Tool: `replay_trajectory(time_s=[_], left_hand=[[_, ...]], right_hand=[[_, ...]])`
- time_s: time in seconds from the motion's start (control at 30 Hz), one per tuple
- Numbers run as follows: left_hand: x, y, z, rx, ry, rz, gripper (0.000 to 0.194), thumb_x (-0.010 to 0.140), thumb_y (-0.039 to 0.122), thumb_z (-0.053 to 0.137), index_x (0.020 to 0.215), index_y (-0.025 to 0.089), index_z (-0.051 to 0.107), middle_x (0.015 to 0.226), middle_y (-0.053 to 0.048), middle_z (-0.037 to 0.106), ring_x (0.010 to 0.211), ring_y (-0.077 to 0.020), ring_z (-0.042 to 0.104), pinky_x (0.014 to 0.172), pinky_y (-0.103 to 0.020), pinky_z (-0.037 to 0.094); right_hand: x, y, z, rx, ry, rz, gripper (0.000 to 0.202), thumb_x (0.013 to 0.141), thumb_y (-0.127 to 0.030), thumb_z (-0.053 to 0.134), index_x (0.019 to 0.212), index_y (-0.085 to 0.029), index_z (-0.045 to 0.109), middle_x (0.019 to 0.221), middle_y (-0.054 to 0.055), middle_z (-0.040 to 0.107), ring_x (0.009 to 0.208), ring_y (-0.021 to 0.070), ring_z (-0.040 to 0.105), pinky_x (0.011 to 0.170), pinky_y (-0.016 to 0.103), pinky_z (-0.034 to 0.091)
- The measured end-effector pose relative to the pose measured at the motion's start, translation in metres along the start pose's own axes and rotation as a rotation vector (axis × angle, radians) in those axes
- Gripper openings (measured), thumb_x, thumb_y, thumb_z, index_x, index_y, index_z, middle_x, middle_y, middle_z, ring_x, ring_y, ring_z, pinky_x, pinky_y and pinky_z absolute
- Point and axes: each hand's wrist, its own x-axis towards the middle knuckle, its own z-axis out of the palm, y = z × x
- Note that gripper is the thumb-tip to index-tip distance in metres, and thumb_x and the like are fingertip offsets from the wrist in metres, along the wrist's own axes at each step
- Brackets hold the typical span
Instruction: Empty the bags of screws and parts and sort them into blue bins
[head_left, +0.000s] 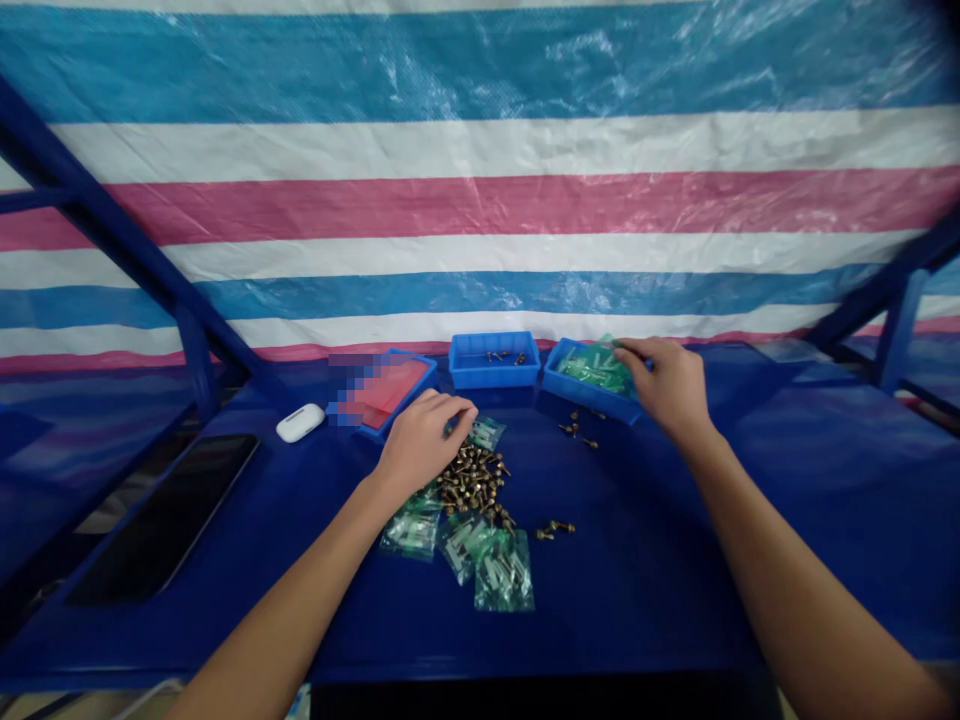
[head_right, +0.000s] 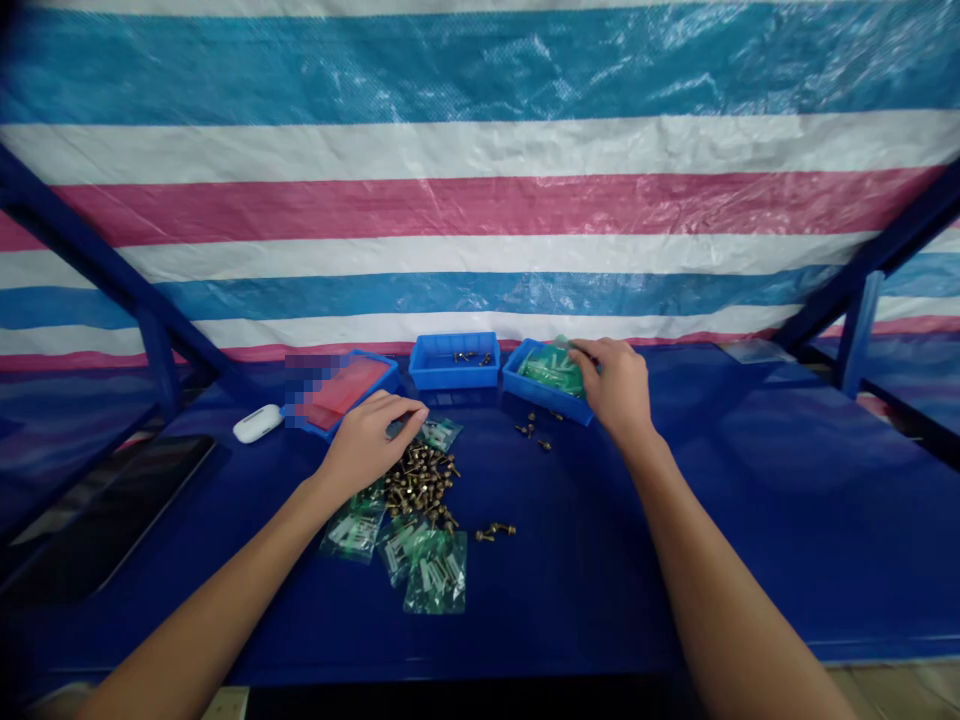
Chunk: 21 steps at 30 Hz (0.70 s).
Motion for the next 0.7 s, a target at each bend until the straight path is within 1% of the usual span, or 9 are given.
replay_trajectory(time_s=[0.07, 0.17, 0.23, 0.3, 0.37, 0.47, 0.53, 0.6, 0.7], left_hand=[[0.0, 0.001, -0.001, 0.002, -0.01, 0.002, 0.019, 0.095, 0.028, 0.049, 0.091, 0.02, 0.065, 0.087, -0.003, 0.07, 0.084, -0.019, 0.058, 0.079, -0.034, 0.047], [0.001, 0.001, -0.001, 0.005, -0.028, -0.001, 0.021, 0.095, 0.028, 0.048, 0.087, 0.02, 0.065, 0.085, -0.002, 0.069, 0.083, -0.0191, 0.057, 0.078, -0.034, 0.047], [0.001, 0.001, -0.002, 0.004, -0.04, -0.007, 0.021, 0.095, 0.028, 0.047, 0.087, 0.02, 0.065, 0.085, -0.003, 0.069, 0.083, -0.0192, 0.057, 0.078, -0.034, 0.047], [0.001, 0.002, -0.002, 0.004, -0.049, -0.014, 0.022, 0.095, 0.029, 0.047, 0.088, 0.02, 0.065, 0.086, -0.003, 0.069, 0.084, -0.0194, 0.056, 0.078, -0.034, 0.047], [0.0, 0.002, -0.002, 0.002, -0.051, -0.016, 0.022, 0.095, 0.029, 0.046, 0.088, 0.02, 0.066, 0.086, -0.003, 0.07, 0.085, -0.0197, 0.056, 0.079, -0.034, 0.046], [0.0, 0.003, -0.003, -0.007, -0.043, -0.017, 0.022, 0.095, 0.028, 0.047, 0.089, 0.021, 0.066, 0.087, -0.003, 0.07, 0.085, -0.0199, 0.057, 0.08, -0.034, 0.046], [0.001, 0.003, -0.003, -0.01, -0.036, -0.022, 0.021, 0.095, 0.028, 0.047, 0.09, 0.021, 0.066, 0.087, -0.003, 0.07, 0.085, -0.02, 0.056, 0.081, -0.035, 0.046], [0.001, 0.003, -0.004, -0.012, -0.035, -0.033, 0.021, 0.095, 0.027, 0.047, 0.091, 0.02, 0.067, 0.089, -0.004, 0.07, 0.086, -0.0202, 0.056, 0.082, -0.035, 0.045], [0.001, 0.001, -0.003, -0.013, -0.06, -0.043, 0.021, 0.095, 0.027, 0.047, 0.094, 0.02, 0.067, 0.093, -0.004, 0.07, 0.089, -0.0207, 0.056, 0.084, -0.036, 0.045]], right_hand=[[-0.001, 0.0, 0.002, -0.044, -0.079, -0.058, 0.028, 0.089, -0.028, 0.053, 0.103, -0.018, 0.075, 0.092, 0.009, 0.074, 0.086, 0.026, 0.066, 0.077, 0.037, 0.05], [0.0, 0.001, 0.005, -0.089, -0.211, -0.119, 0.031, 0.09, -0.027, 0.049, 0.105, -0.019, 0.074, 0.084, 0.009, 0.073, 0.079, 0.0267, 0.064, 0.074, 0.04, 0.05], [0.0, 0.002, 0.006, -0.096, -0.249, -0.162, 0.033, 0.089, -0.025, 0.047, 0.108, -0.018, 0.073, 0.085, 0.01, 0.072, 0.08, 0.0273, 0.063, 0.076, 0.043, 0.049], [0.0, 0.001, 0.005, -0.062, -0.218, -0.167, 0.035, 0.088, -0.021, 0.047, 0.114, -0.018, 0.07, 0.093, 0.011, 0.071, 0.085, 0.0269, 0.064, 0.079, 0.043, 0.05], [0.0, -0.002, 0.004, -0.009, -0.151, -0.124, 0.036, 0.086, -0.019, 0.049, 0.116, -0.017, 0.068, 0.096, 0.011, 0.071, 0.086, 0.0254, 0.065, 0.079, 0.041, 0.051], [-0.001, -0.006, 0.004, 0.069, -0.077, -0.045, 0.032, 0.083, -0.019, 0.054, 0.111, -0.017, 0.068, 0.09, 0.009, 0.071, 0.079, 0.0225, 0.066, 0.076, 0.038, 0.053], [-0.002, -0.008, 0.005, 0.088, -0.081, -0.03, 0.03, 0.082, -0.019, 0.055, 0.11, -0.018, 0.069, 0.086, 0.007, 0.072, 0.076, 0.0217, 0.067, 0.075, 0.037, 0.053], [-0.004, -0.011, 0.006, 0.073, -0.124, -0.056, 0.033, 0.083, -0.017, 0.054, 0.113, -0.02, 0.067, 0.086, 0.006, 0.072, 0.076, 0.0215, 0.067, 0.074, 0.036, 0.052], [-0.007, -0.02, 0.005, -0.001, -0.135, -0.137, 0.035, 0.086, -0.016, 0.05, 0.118, -0.02, 0.066, 0.094, 0.008, 0.071, 0.087, 0.0248, 0.065, 0.079, 0.039, 0.05]])
